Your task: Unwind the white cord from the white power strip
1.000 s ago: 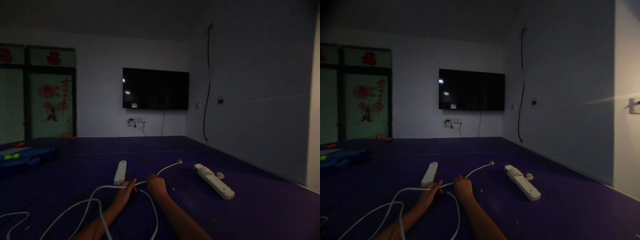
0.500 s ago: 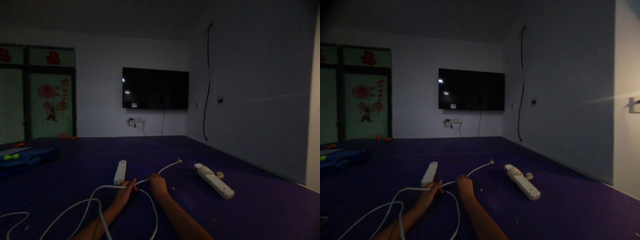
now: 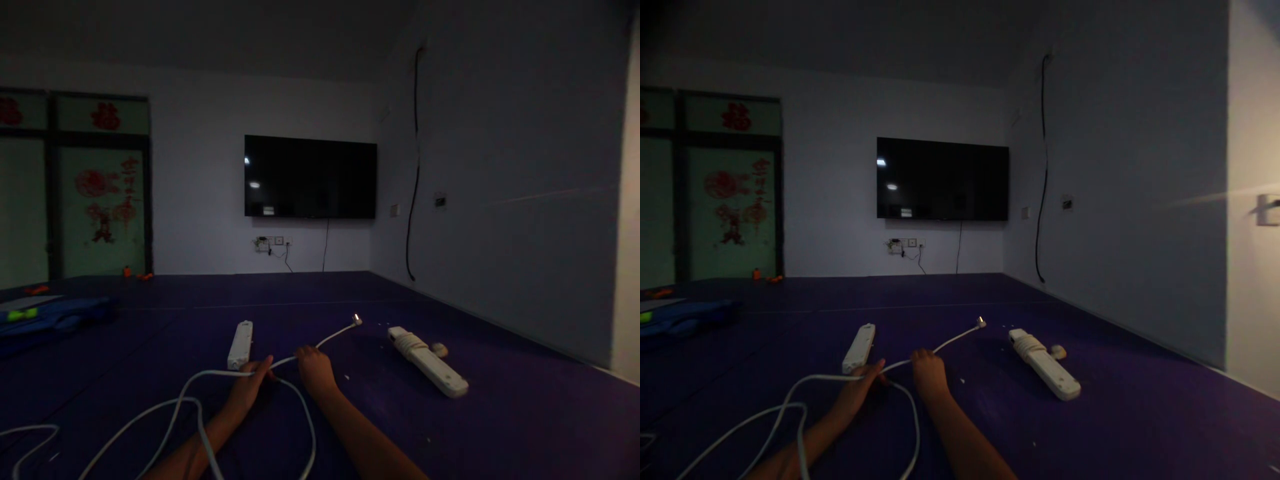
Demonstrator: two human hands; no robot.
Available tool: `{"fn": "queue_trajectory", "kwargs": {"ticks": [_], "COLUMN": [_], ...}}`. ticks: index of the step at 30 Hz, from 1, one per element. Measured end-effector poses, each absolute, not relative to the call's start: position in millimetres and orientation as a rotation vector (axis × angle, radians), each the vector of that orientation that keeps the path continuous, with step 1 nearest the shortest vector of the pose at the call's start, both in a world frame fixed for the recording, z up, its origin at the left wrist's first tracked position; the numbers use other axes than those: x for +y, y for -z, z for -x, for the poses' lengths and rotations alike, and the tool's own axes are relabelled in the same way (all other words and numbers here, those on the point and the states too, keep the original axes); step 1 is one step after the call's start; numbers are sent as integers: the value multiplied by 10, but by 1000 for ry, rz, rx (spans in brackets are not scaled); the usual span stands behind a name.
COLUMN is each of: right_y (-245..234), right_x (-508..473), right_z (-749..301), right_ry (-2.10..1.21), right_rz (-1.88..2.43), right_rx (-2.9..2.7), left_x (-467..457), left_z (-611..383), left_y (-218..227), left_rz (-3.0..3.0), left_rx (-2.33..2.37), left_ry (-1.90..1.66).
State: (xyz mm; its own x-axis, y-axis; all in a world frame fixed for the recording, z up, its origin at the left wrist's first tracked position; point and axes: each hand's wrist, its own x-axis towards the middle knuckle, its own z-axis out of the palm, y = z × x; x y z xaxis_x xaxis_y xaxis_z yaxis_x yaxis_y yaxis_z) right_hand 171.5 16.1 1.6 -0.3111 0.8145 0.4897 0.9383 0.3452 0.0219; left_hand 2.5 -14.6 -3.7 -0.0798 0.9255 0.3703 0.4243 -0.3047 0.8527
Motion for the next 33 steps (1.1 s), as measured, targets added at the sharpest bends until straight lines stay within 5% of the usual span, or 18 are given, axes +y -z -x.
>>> {"fn": "queue_trajectory", "kwargs": {"ticks": [33], "right_y": [-64], "right_x": [92], "right_z": [-1681], "right_ry": [472], "right_rz": [1472], "right_rx": [-2382], "left_x": [-100], "left_z": [-13], "left_y": [87], "left_rz": [-1618], "left_rx": [1452], "left_ry": [-1410]}}
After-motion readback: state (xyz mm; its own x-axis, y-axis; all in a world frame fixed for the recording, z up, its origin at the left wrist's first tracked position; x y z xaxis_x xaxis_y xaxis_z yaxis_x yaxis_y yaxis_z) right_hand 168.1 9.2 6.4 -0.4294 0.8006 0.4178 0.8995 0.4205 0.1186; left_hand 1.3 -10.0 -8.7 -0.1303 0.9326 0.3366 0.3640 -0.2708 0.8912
